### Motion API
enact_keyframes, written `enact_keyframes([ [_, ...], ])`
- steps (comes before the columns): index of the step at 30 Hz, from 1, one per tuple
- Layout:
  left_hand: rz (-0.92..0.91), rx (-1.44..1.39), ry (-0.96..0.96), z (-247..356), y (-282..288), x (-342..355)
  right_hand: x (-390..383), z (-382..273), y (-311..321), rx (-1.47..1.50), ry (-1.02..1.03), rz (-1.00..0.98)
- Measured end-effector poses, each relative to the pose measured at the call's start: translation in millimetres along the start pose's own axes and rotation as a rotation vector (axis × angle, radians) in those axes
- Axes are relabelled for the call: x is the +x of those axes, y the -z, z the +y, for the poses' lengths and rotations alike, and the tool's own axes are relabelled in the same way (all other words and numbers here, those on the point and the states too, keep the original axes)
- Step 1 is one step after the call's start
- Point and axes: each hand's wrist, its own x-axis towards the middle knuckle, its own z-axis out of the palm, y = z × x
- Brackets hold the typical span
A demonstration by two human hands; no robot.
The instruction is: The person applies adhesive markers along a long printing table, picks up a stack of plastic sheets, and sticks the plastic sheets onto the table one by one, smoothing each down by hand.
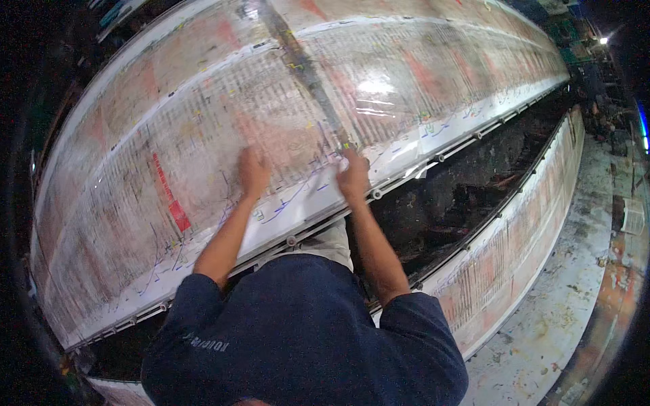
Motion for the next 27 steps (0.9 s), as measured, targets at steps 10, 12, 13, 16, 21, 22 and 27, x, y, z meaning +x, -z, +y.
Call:
enact_keyframes([
  [10, -0.261, -0.413, -0.106, 251.0, -113.6, -74.6, 21.7, 236.6, 142.5, -0.028, -0.648, 0.274],
  [12, -0.297, -0.16, 0.099, 276.5, -114.1, -68.8, 27.1, 270.1, 147.1, 0.382, -0.828, -0.094],
  [13, -0.27, -0.128, 0.139, 282.4, -119.1, -67.3, 33.3, 247.0, 156.4, 0.57, -0.786, -0.05],
  [16, -0.283, 0.037, 0.362, 303.4, -127.0, -59.9, 84.0, 175.4, 206.9, 1.192, -0.774, -0.215],
  [21, -0.685, -0.855, 0.735, 313.2, -100.2, 4.2, 191.5, 130.0, 206.1, 0.648, -0.009, -0.065],
  [22, -0.5, -0.867, 0.636, 329.1, -84.5, 22.4, 218.0, 115.6, 208.8, 0.71, 0.009, -0.089],
  [27, 0.024, -0.726, 0.133, 382.1, 36.6, 96.6, 271.2, -7.0, 273.8, 0.985, 0.381, -0.029],
])
